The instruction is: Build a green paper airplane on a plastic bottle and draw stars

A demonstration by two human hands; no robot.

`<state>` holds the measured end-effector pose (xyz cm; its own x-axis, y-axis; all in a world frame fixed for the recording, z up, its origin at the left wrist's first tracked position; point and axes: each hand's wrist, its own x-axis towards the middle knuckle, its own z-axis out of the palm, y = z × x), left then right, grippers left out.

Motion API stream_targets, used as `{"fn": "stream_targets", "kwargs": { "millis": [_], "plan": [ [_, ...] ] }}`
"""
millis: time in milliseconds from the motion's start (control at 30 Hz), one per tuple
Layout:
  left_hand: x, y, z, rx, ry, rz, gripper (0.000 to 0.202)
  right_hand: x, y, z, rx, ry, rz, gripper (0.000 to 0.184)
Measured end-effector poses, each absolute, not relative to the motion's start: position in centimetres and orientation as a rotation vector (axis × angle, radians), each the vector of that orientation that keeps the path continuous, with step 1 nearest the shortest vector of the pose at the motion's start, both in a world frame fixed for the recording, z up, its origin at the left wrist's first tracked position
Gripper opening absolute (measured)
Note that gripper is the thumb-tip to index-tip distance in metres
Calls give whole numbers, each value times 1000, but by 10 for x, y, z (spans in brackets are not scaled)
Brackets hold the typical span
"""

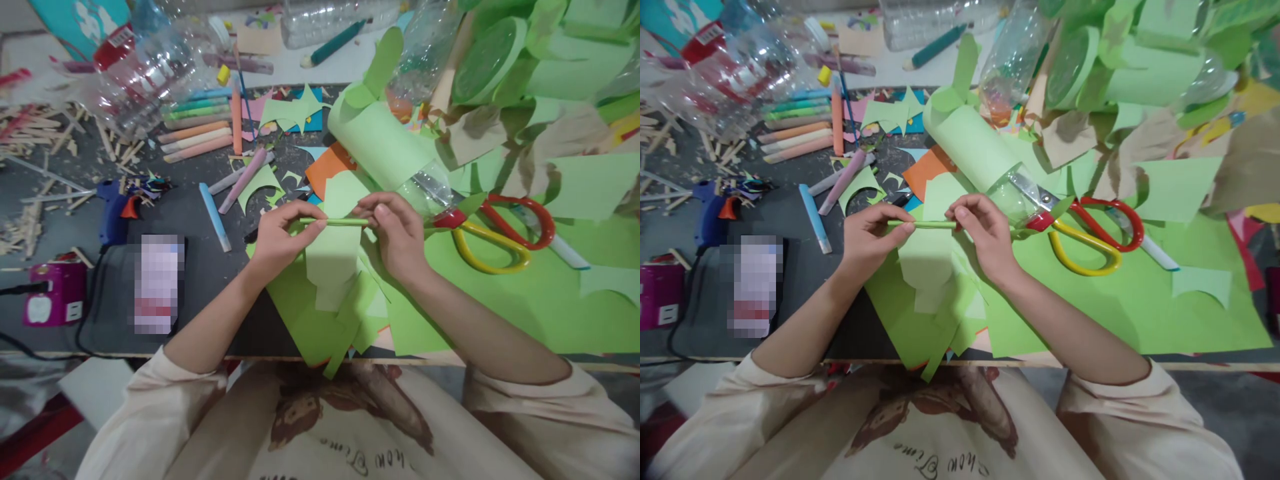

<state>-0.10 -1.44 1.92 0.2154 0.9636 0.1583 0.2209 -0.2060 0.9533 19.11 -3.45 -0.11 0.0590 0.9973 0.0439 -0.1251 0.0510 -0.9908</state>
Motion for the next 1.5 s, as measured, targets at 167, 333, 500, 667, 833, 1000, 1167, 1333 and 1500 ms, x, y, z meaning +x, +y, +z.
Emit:
{"fn": "stream_targets", "kwargs": {
  "millis": [167,333,500,667,833,1000,1167,1333,1500],
  "plan": [
    [-1,-15,19,1620,1171,1031,15,191,-31,-3,-1121,-1079,1168,37],
    [0,-15,19,1626,1145,1052,10,191,-34,1,-1030,-1056,1122,36],
    [0,-15,20,1633,1138,1091,12,190,-38,3,-1055,-1279,1079,28],
    [1,-15,16,1621,1188,1051,20,187,-42,2,-1160,-1328,869,22],
    [2,-16,16,1630,1211,1021,20,188,-42,1,-1184,-1396,747,14],
    [3,-16,18,1633,1195,1042,17,190,-41,-1,-1170,-1430,690,12],
    [2,-16,17,1638,1194,1037,17,188,-42,-1,-1149,-1372,747,15],
    [2,-15,15,1653,1193,1048,15,189,-38,2,-1125,-1243,778,18],
    [3,-14,13,1635,1126,1080,8,193,-35,3,-1160,-1246,834,40]
  ]
}}
